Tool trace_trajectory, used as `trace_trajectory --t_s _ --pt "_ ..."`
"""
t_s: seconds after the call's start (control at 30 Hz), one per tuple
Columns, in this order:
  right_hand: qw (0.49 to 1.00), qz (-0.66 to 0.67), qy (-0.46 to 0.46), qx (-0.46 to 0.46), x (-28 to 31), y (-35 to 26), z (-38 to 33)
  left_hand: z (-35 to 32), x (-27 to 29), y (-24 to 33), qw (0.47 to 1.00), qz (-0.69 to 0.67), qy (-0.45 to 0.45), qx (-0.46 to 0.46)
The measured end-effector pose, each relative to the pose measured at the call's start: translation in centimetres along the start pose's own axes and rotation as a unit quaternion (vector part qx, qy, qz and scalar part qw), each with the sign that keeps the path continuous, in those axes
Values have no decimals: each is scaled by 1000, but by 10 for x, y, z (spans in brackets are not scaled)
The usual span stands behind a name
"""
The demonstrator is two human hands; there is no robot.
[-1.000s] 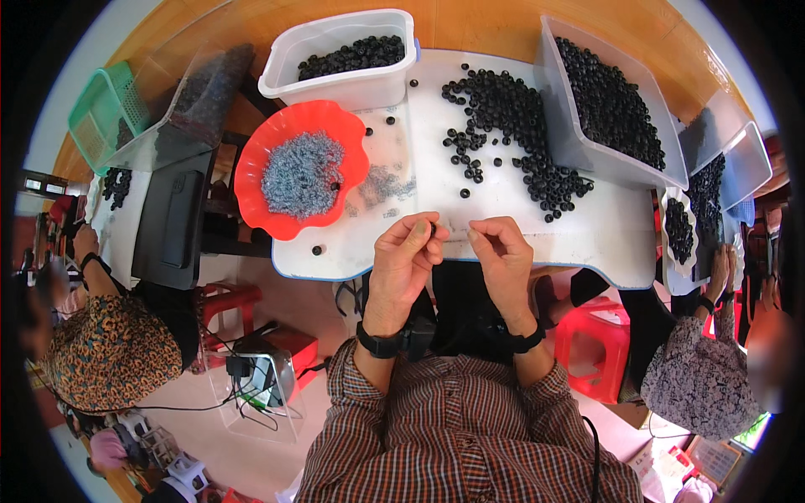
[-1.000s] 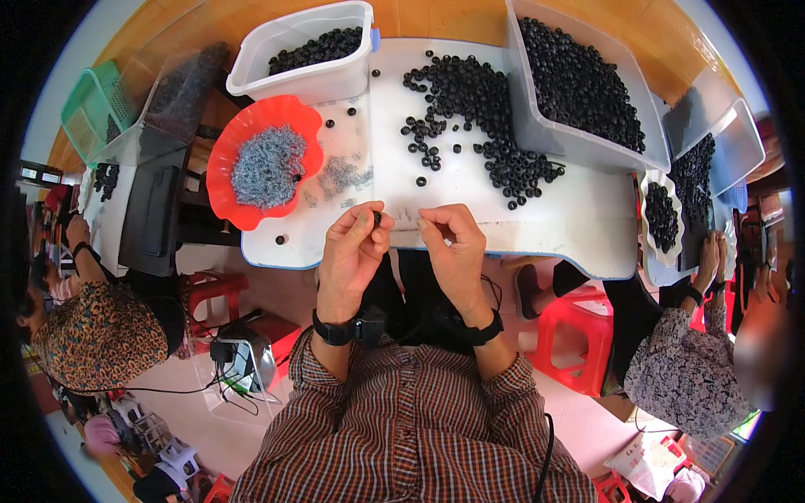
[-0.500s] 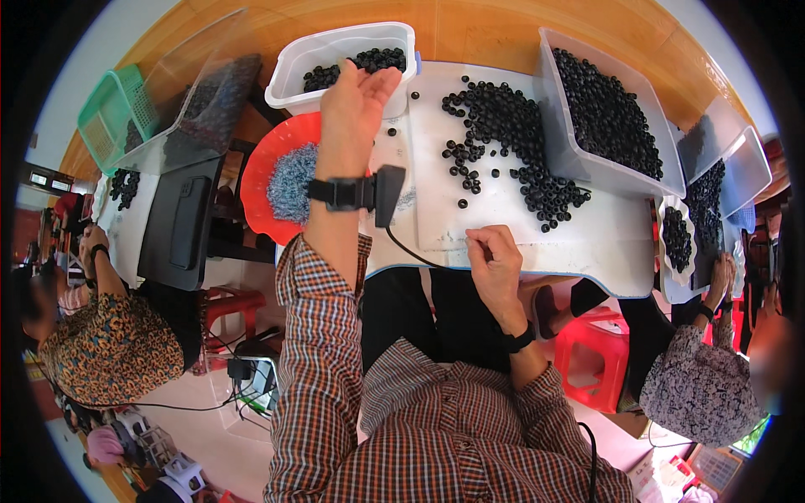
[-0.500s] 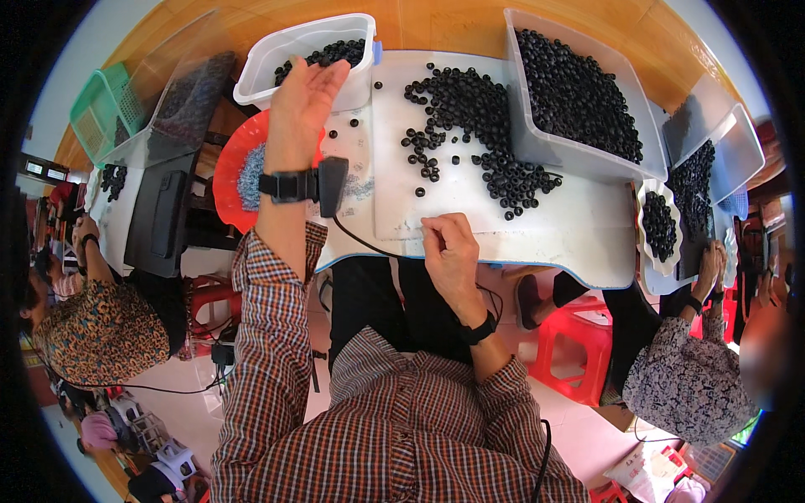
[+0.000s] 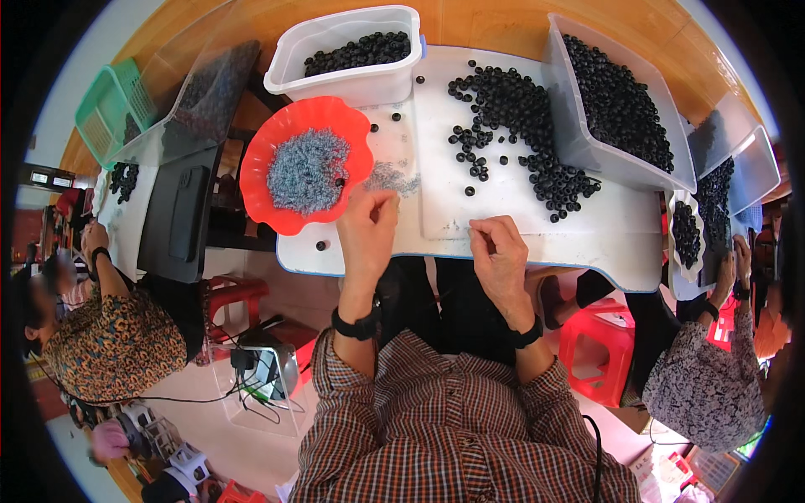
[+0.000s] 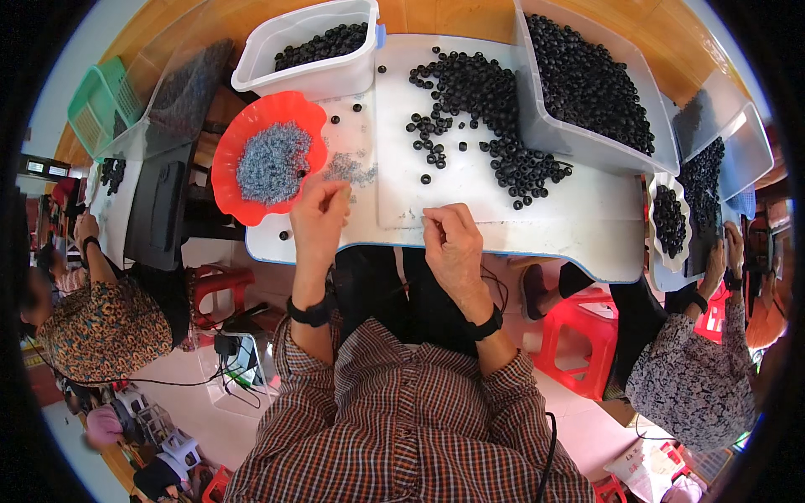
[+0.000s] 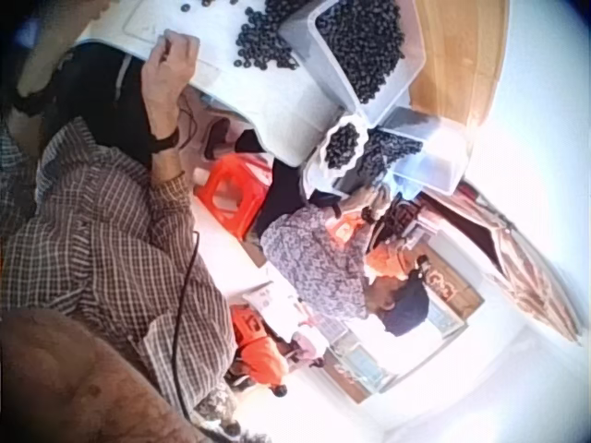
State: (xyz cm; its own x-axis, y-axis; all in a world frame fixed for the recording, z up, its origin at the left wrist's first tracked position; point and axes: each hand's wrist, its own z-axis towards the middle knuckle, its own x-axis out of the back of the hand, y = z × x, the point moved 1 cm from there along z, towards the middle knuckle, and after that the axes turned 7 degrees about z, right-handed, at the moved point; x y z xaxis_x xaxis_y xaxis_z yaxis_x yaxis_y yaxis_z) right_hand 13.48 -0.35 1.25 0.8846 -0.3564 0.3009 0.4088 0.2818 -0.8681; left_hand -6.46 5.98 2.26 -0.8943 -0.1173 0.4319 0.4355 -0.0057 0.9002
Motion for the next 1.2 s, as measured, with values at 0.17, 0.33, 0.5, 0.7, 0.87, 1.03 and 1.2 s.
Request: trace_trajectory --t_s 0.17,0.33,0.5,0.7,0.87,1.03,1.2 --pt "999 12 -40 1 -12 -19 1 -19 -8 -12 970 196 82 -117" --pt "996 20 -83 -5 -24 -24 3 -17 -12 -14 957 246 85 -129" --pt "995 10 -100 6 -32 -20 2 -19 -13 -14 956 239 97 -137" --pt "995 9 -103 6 -40 -21 5 -19 -12 -19 952 216 133 -172" --pt "994 47 -99 -1 -44 -25 10 -21 1 -14 996 -84 -3 -12" --pt "988 118 -88 -37 -44 -22 8 -28 0 1 942 -303 -112 93" --pt "977 186 -86 -53 -39 -20 7 -34 -10 2 932 -304 -168 103"
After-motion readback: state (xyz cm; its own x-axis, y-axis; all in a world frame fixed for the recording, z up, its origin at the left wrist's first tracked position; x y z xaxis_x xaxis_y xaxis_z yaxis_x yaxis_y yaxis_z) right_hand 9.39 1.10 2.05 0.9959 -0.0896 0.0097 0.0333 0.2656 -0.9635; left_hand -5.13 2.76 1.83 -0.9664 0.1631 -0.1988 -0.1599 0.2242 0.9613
